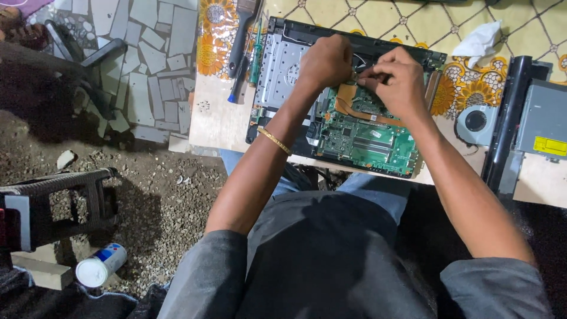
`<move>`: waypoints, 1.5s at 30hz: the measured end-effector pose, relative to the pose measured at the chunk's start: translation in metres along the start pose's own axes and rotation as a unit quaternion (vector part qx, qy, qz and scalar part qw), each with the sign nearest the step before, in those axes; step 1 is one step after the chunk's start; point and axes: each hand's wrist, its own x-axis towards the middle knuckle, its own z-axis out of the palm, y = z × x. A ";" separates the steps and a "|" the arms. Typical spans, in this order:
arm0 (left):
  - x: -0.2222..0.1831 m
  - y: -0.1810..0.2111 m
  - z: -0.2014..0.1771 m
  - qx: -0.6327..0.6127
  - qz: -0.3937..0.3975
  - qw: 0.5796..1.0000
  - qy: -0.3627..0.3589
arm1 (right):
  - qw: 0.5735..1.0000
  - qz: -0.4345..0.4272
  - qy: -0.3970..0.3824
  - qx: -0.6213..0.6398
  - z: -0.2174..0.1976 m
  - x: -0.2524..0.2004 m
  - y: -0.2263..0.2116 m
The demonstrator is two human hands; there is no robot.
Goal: Connecting internal cables and routing wires inside a laptop chassis during a repair.
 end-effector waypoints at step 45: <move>-0.011 -0.010 -0.010 -0.074 0.009 0.996 -0.056 | 0.985 0.046 -0.166 -0.011 -0.036 0.029 -0.013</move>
